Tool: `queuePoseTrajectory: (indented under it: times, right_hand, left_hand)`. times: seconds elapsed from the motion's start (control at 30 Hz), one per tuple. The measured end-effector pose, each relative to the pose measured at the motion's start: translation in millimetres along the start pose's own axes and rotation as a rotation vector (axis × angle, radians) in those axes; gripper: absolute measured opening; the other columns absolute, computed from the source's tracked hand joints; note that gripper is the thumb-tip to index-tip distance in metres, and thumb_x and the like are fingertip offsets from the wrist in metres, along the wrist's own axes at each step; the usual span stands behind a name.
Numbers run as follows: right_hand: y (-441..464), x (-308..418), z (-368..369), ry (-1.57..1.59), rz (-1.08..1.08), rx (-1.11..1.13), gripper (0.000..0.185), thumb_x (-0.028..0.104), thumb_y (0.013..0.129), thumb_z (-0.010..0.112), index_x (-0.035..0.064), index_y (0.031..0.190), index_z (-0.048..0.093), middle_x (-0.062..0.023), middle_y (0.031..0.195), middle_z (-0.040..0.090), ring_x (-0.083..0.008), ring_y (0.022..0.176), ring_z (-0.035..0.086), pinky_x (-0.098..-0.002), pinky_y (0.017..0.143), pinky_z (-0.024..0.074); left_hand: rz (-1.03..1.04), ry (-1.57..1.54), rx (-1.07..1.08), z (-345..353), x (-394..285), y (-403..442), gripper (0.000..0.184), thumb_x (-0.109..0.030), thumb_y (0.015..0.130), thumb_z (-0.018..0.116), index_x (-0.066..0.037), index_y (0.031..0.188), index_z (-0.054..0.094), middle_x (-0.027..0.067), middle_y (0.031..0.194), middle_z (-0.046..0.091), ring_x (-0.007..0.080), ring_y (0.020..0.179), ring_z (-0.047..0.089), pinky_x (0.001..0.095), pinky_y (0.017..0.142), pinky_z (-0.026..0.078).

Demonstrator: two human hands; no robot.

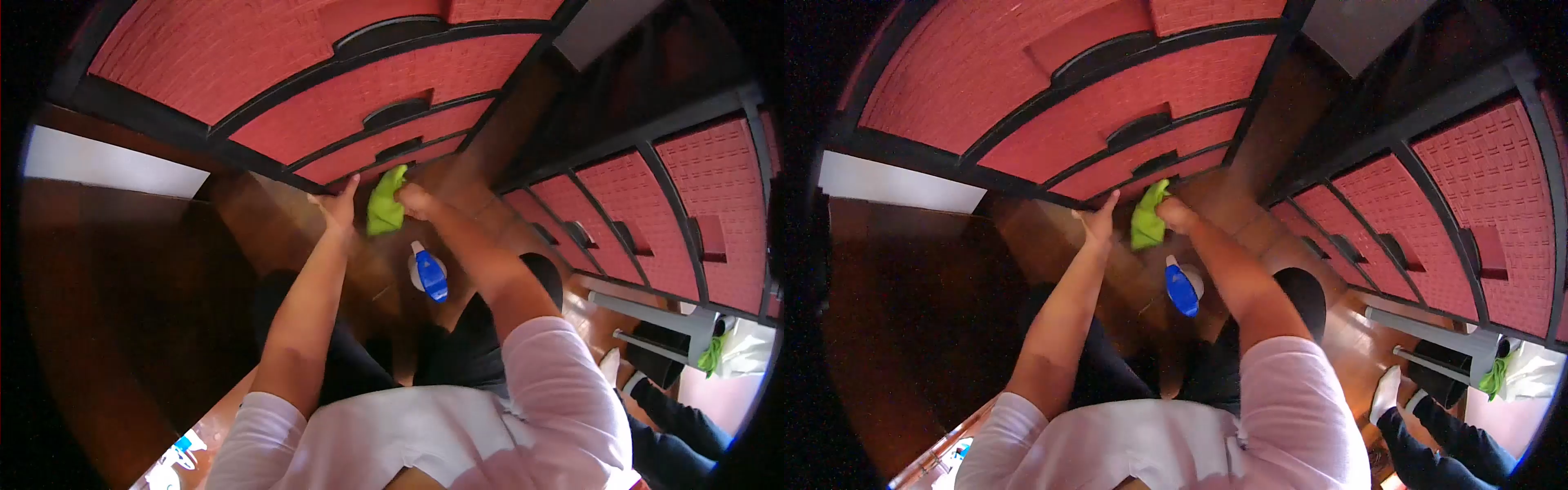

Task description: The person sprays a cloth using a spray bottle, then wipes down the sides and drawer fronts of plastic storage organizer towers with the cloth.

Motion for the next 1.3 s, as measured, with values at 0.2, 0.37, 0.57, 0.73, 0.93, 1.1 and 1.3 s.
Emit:
queuePoseTrajectory:
  times: [0.2,0.37,0.57,0.73,0.93,1.1,1.3]
  right_hand:
    - [-0.4,30.7,58.1,0.257,0.243,-0.057,0.031,0.002,0.088,0.041,0.0014,0.117,0.051,-0.0125,0.112,0.058,-0.0253,0.103,0.059,-0.0379,0.086,0.0502]
    - [-10.4,31.7,74.6,0.283,0.196,0.106,0.025,0.01,0.089,0.047,0.004,0.112,0.054,-0.0113,0.109,0.059,-0.0242,0.099,0.06,-0.0392,0.081,0.0509]
    - [-12.5,46.6,-49.2,0.488,-0.154,-0.703,0.016,0.015,0.087,0.048,0.0079,0.098,0.058,-0.0069,0.086,0.059,-0.0241,0.078,0.059,-0.0384,0.066,0.0483]
    - [-4.3,47.7,-75.4,0.086,-0.647,-1.283,0.016,0.019,0.087,0.047,0.0116,0.088,0.061,-0.0024,0.068,0.059,-0.0232,0.061,0.056,-0.036,0.056,0.0461]
    - [9.0,24.5,21.9,-0.402,-0.283,-0.507,0.019,0.018,0.086,0.048,0.0075,0.096,0.059,-0.0067,0.08,0.059,-0.0247,0.075,0.057,-0.0374,0.067,0.0456]
    - [-5.1,29.8,12.5,-0.423,-0.277,-0.374,0.024,0.017,0.085,0.048,0.0041,0.103,0.058,-0.0103,0.091,0.059,-0.026,0.086,0.057,-0.0386,0.076,0.0452]
    - [-28.8,47.6,-7.2,-0.455,0.038,-0.063,0.032,0.015,0.084,0.049,0.0,0.112,0.056,-0.0147,0.103,0.06,-0.0275,0.1,0.057,-0.04,0.087,0.0447]
  left_hand:
    - [-0.514,-0.403,0.332,-23.3,9.1,17.3,0.072,-0.019,0.072,0.075,-0.013,0.131,0.033,0.0026,0.123,0.049,0.0222,0.115,0.045,0.0393,0.098,0.031]
    - [-0.46,-0.195,0.366,-24.3,-50.5,-4.0,0.075,-0.024,0.072,0.076,-0.014,0.133,0.034,0.0049,0.132,0.043,0.0237,0.124,0.037,0.0439,0.1,0.026]
    - [-0.292,-0.21,0.369,-37.7,-67.9,4.9,0.082,-0.018,0.072,0.076,-0.015,0.138,0.027,0.0058,0.136,0.037,0.0232,0.126,0.034,0.0385,0.103,0.027]
    - [-0.066,-0.292,0.379,-34.4,-79.2,7.2,0.096,-0.012,0.069,0.079,-0.011,0.141,0.016,0.0121,0.137,0.034,0.0249,0.126,0.032,0.0374,0.106,0.025]
    - [-0.064,-0.239,0.344,-29.9,-83.7,4.2,0.095,-0.011,0.07,0.079,-0.011,0.141,0.016,0.0109,0.138,0.032,0.0243,0.126,0.033,0.0368,0.105,0.027]
    - [-0.045,-0.195,0.3,-31.3,-84.1,0.2,0.091,-0.013,0.071,0.079,-0.01,0.139,0.018,0.0113,0.136,0.034,0.0235,0.124,0.035,0.0366,0.104,0.029]
    - [-0.024,-0.204,0.336,-32.1,-80.5,2.2,0.088,-0.014,0.071,0.079,-0.007,0.137,0.02,0.0118,0.136,0.034,0.0239,0.124,0.036,0.0366,0.104,0.03]
Point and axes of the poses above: each hand's wrist, its own y-axis towards the middle knuckle, its own z-axis out of the palm, x = y × z, the point moved 3 cm from there along y, towards the middle knuckle
